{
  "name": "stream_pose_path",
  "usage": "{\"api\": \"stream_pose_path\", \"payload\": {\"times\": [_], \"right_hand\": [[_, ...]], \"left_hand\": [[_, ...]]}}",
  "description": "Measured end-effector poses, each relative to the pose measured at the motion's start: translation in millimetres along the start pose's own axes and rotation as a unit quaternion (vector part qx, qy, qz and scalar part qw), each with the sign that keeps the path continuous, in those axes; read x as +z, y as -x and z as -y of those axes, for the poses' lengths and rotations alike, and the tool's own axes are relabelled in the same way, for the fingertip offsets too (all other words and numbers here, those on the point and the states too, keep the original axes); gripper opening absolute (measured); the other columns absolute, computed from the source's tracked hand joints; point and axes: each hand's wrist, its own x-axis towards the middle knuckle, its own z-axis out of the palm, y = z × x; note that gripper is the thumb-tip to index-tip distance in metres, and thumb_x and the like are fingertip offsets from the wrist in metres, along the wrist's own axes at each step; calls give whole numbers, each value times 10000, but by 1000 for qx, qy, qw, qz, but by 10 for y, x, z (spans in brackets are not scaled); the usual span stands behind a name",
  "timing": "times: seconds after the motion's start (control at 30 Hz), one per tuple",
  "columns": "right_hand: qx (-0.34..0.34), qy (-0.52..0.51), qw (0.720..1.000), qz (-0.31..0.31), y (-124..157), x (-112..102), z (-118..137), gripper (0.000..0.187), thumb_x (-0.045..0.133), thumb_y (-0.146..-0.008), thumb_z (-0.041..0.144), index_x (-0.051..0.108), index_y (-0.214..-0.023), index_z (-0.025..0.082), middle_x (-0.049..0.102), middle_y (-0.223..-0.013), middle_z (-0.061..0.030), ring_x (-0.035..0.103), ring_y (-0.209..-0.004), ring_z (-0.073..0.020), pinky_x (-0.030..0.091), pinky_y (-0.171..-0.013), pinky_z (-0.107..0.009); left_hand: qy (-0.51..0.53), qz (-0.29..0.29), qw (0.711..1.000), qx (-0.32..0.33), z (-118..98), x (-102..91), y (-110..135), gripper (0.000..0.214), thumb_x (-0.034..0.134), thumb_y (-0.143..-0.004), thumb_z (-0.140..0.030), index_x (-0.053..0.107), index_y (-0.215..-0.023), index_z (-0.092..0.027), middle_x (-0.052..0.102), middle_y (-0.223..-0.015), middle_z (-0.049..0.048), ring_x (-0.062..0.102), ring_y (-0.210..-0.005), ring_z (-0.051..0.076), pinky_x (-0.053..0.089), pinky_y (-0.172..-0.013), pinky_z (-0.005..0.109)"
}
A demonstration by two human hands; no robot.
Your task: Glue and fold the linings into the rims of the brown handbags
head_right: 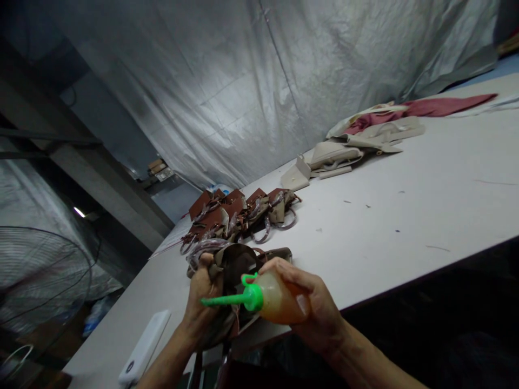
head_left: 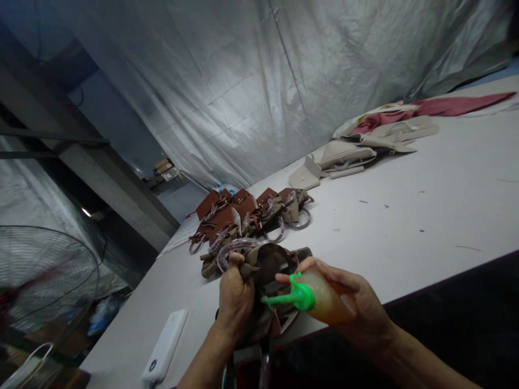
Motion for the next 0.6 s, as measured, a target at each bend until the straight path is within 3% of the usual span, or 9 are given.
{"api": "stream_pose_path", "payload": {"times": [0.07,0.17,0.27,0.4,0.53,0.6], "right_hand": [[-24,-20,998,-45,31,-39,61,207,632,-799,335,695,-879,156,705,-845,-84,677,-813,-252,558,-679,-340],[-43,-9,992,-120,138,-193,233,163,621,-815,310,704,-869,181,716,-841,-83,688,-804,-269,586,-582,-335],[-45,39,983,-174,296,-398,419,144,657,-774,286,718,-879,208,724,-822,-83,688,-708,-257,589,-493,-310],[-58,94,970,-218,484,-565,568,195,694,-717,333,736,-876,228,720,-796,-81,643,-558,-218,596,-477,-309],[-45,127,963,-233,581,-551,607,239,691,-711,395,731,-878,228,708,-799,-90,643,-590,-225,585,-500,-297],[-35,137,964,-225,602,-526,611,275,683,-718,428,719,-908,233,706,-816,-92,646,-614,-234,579,-516,-314]], "left_hand": [[-16,-8,1000,4,-3,-70,-100,154,486,-833,-266,526,-966,-199,634,-738,15,594,-691,193,430,-663,290],[21,7,1000,1,-5,-244,-295,288,525,-840,-406,590,-1003,-177,692,-883,55,628,-811,216,456,-747,321],[76,58,995,-17,-37,-436,-475,464,679,-712,-469,630,-1030,-135,714,-939,74,643,-867,238,482,-786,336],[122,113,986,-12,-159,-559,-570,588,816,-536,-332,647,-1055,-115,726,-970,77,651,-932,252,502,-843,349],[158,196,968,13,-275,-535,-547,678,839,-482,-216,633,-1125,-157,709,-1064,63,633,-1020,236,469,-944,349],[146,225,963,20,-286,-525,-541,680,841,-478,-205,635,-1125,-164,706,-1066,62,633,-1009,232,478,-923,334]]}}
